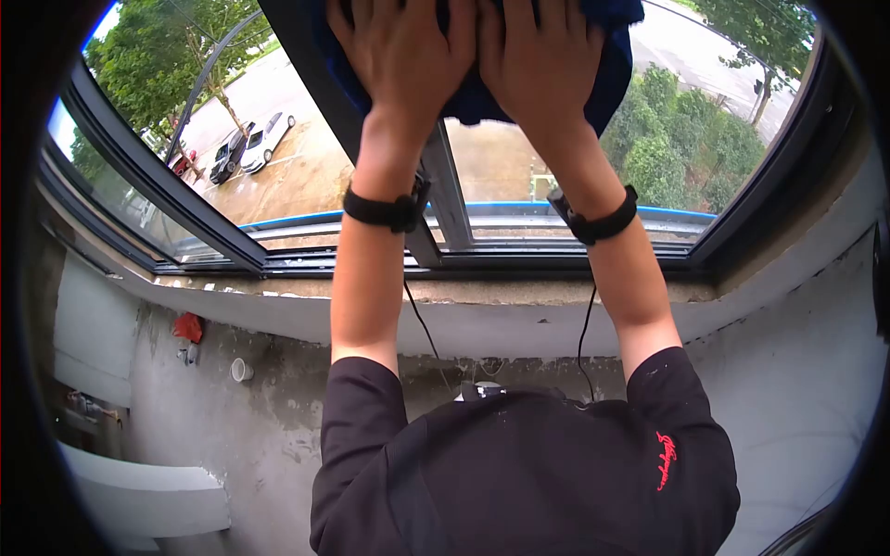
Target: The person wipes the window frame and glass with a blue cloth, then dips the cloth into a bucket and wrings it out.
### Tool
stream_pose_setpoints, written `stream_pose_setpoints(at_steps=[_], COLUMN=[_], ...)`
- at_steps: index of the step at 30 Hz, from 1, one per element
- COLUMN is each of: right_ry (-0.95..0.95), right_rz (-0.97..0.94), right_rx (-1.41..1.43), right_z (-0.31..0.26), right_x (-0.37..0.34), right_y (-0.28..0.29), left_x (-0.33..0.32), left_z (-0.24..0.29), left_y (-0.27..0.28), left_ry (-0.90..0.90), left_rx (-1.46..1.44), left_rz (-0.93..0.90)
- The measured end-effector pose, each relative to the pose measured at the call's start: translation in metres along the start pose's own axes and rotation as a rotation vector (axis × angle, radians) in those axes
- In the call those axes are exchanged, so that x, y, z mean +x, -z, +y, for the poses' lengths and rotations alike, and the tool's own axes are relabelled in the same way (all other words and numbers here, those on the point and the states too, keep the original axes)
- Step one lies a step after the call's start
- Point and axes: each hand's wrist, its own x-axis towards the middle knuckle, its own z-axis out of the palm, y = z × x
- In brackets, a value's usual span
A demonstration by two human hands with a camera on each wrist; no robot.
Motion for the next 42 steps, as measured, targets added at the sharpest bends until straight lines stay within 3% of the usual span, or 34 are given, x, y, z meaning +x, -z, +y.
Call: stream_pose_setpoints(at_steps=[1, 2, 3, 6, 9, 11, 15, 18, 20, 23, 25, 29, 35, 41, 42], right_ry=[-0.041, -0.039, -0.021, -0.038, -0.065, -0.132, -0.094, -0.125, -0.163, -0.205, -0.212, -0.071, -0.038, 0.064, -0.122], right_rz=[-0.080, -0.052, 0.016, -0.098, -0.231, -0.236, -0.431, -0.533, -0.724, -0.755, -0.731, -0.630, -0.353, -0.129, -0.337], right_rx=[0.074, 0.097, 0.129, 0.126, -0.043, 0.102, 0.109, 0.134, 0.187, 0.208, 0.195, 0.170, 0.135, 0.099, 0.167], right_z=[-0.003, -0.003, -0.003, -0.001, -0.009, -0.015, -0.019, -0.024, -0.025, -0.026, -0.020, 0.004, 0.033, 0.061, 0.054], right_x=[0.025, 0.029, 0.034, 0.001, -0.070, -0.119, -0.236, -0.282, -0.303, -0.332, -0.323, -0.282, -0.156, -0.023, 0.002], right_y=[0.007, 0.009, 0.005, 0.015, 0.024, 0.034, 0.055, 0.085, 0.100, 0.118, 0.121, 0.115, 0.059, 0.041, 0.061], left_x=[0.029, 0.040, 0.038, 0.002, -0.059, -0.120, -0.241, -0.313, -0.353, -0.383, -0.376, -0.330, -0.158, -0.029, -0.019], left_z=[0.009, -0.003, 0.000, 0.000, 0.022, 0.031, 0.064, 0.087, 0.100, 0.110, 0.105, 0.097, 0.067, 0.047, 0.042], left_y=[0.018, 0.008, 0.012, 0.003, 0.015, 0.021, 0.041, 0.055, 0.064, 0.080, 0.083, 0.077, 0.022, -0.018, -0.024], left_ry=[0.027, -0.064, -0.041, -0.066, 0.027, 0.122, 0.194, 0.251, 0.275, 0.329, 0.311, 0.309, 0.200, 0.000, -0.061], left_rx=[0.031, -0.038, -0.063, -0.019, -0.043, -0.028, 0.002, -0.032, -0.064, -0.059, -0.084, -0.070, 0.000, -0.018, 0.034], left_rz=[-0.034, 0.065, 0.044, 0.067, -0.039, -0.123, -0.312, -0.420, -0.450, -0.589, -0.709, -0.711, -0.210, 0.033, 0.087])
